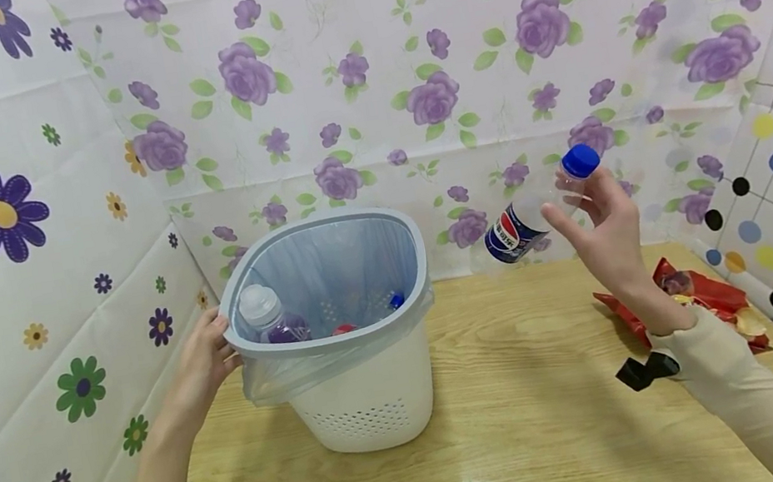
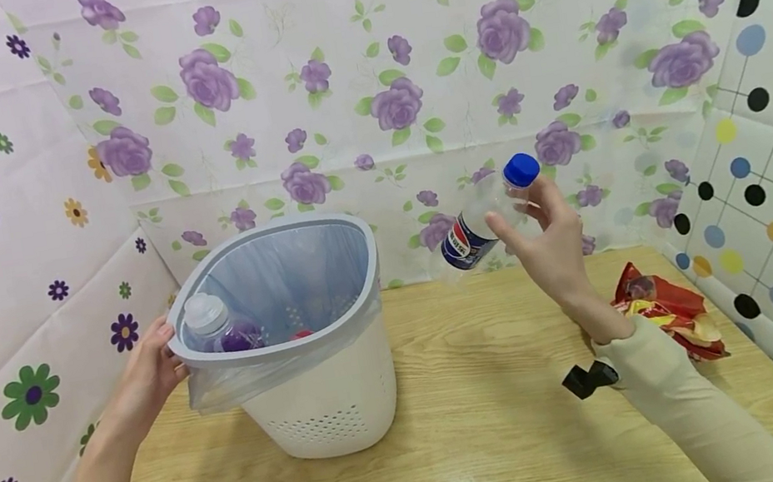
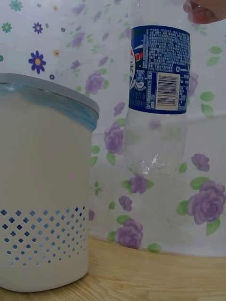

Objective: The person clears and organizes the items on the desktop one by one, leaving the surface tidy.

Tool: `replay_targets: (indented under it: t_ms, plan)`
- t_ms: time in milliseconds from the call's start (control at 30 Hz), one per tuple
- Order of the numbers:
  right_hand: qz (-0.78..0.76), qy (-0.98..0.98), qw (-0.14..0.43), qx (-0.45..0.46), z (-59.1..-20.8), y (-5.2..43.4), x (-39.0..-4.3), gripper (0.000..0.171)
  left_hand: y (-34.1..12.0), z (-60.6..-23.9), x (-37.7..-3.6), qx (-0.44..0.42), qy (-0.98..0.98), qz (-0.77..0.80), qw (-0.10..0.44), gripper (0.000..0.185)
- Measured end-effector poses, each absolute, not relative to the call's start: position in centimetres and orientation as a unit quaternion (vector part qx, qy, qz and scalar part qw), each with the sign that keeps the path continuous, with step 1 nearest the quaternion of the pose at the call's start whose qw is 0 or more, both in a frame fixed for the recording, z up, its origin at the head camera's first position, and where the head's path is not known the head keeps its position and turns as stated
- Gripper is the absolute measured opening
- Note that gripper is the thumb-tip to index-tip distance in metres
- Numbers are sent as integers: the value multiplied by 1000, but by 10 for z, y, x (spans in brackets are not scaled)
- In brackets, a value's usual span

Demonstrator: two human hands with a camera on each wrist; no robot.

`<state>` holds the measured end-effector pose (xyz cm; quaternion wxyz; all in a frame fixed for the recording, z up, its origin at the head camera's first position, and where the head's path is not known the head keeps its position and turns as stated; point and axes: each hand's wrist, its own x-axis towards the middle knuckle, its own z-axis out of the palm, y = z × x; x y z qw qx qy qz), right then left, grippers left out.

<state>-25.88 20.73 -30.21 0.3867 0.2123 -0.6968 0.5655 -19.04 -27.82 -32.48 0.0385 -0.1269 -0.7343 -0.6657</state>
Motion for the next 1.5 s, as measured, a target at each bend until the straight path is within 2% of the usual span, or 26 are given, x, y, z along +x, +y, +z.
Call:
replay_targets:
  t_ms: [333, 600, 1500]
  plan:
    - [602, -637, 406, 260, -277, 192, -241, 45, -278, -324, -191, -121, -738, -663, 39, 23]
    - [609, -625, 408, 269, -279, 196, -251, 49, -278, -324, -191, -120, -738, -663, 39, 22]
    - [634, -576, 404, 320, -273, 196, -250, 48, -277, -325, -192, -117, -736, -666, 45, 20]
